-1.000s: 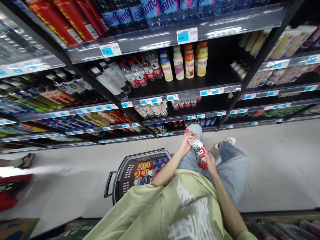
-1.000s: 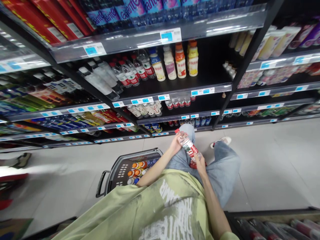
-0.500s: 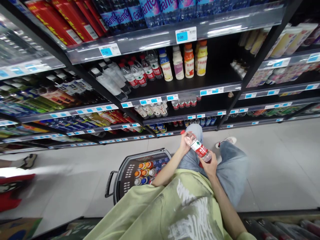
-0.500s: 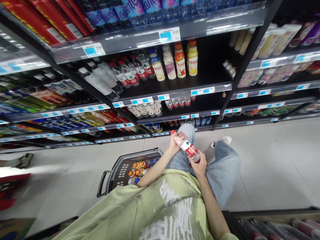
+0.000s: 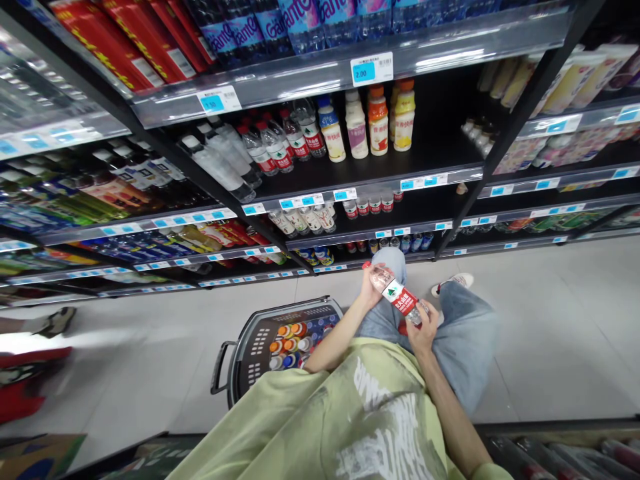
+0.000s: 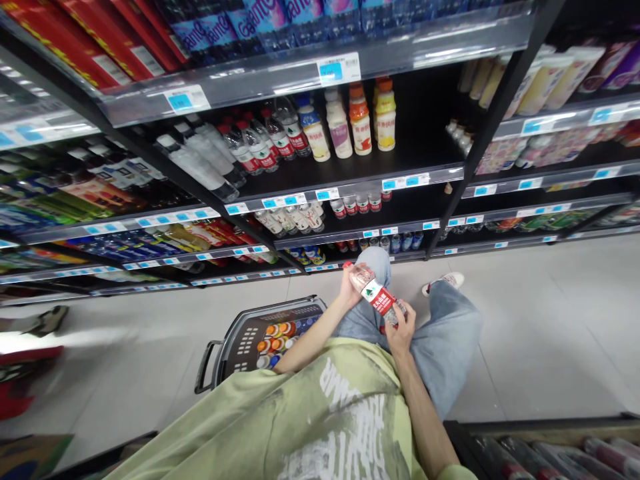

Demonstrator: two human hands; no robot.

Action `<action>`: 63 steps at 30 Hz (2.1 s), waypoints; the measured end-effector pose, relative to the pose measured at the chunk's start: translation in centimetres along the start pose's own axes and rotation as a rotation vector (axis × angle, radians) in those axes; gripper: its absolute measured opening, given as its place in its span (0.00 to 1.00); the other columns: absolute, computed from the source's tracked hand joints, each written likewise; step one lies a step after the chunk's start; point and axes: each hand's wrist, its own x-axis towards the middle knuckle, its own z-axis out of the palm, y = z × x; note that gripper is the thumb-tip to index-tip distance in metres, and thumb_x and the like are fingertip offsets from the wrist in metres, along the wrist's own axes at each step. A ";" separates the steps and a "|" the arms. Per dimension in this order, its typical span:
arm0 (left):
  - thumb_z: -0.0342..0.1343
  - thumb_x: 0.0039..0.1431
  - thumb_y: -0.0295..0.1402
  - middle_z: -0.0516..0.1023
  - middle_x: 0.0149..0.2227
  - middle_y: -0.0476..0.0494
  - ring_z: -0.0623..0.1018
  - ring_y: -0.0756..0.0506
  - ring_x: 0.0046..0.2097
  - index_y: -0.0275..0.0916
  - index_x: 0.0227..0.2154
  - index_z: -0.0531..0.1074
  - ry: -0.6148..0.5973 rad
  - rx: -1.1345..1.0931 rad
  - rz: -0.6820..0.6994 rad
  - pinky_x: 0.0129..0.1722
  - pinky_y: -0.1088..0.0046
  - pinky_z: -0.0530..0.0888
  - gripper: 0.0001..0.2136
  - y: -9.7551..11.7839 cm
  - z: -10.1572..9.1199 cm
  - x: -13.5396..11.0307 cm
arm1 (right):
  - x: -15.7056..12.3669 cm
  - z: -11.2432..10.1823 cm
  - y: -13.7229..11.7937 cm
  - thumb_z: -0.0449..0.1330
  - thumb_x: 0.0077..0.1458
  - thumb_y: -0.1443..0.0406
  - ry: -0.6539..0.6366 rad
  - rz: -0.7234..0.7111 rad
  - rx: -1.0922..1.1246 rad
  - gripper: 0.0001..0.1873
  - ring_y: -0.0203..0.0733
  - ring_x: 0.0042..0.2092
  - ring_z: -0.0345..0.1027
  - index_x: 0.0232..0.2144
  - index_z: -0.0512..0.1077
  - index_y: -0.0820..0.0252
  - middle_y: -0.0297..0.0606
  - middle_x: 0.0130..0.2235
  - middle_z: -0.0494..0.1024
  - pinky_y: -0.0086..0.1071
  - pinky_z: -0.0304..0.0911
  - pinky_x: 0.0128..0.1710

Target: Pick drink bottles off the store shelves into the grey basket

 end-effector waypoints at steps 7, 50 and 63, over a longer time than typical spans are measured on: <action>0.65 0.57 0.45 0.83 0.32 0.42 0.83 0.42 0.37 0.38 0.38 0.77 0.015 0.018 0.012 0.43 0.65 0.77 0.15 0.0 0.4 -0.3 | 0.5 0.0 -0.4 0.66 0.63 0.64 0.018 0.061 -0.010 0.21 0.56 0.55 0.77 0.58 0.73 0.53 0.51 0.56 0.75 0.54 0.77 0.54; 0.70 0.60 0.36 0.85 0.44 0.41 0.84 0.42 0.47 0.37 0.43 0.78 -0.021 0.005 0.022 0.56 0.62 0.77 0.12 -0.2 0.5 -0.4 | 2.0 -0.1 0.2 0.82 0.38 0.56 -0.303 1.052 0.772 0.36 0.32 0.14 0.59 0.45 0.70 0.53 0.25 0.25 0.79 0.31 0.67 0.16; 0.70 0.61 0.38 0.85 0.42 0.41 0.84 0.43 0.46 0.38 0.40 0.76 -0.036 0.040 0.043 0.54 0.63 0.77 0.12 -0.5 0.3 -0.4 | 2.7 -1.2 2.5 0.42 0.60 0.28 -0.841 1.411 1.132 0.46 0.33 0.11 0.42 0.18 0.72 0.57 0.29 0.08 0.54 0.31 0.57 0.16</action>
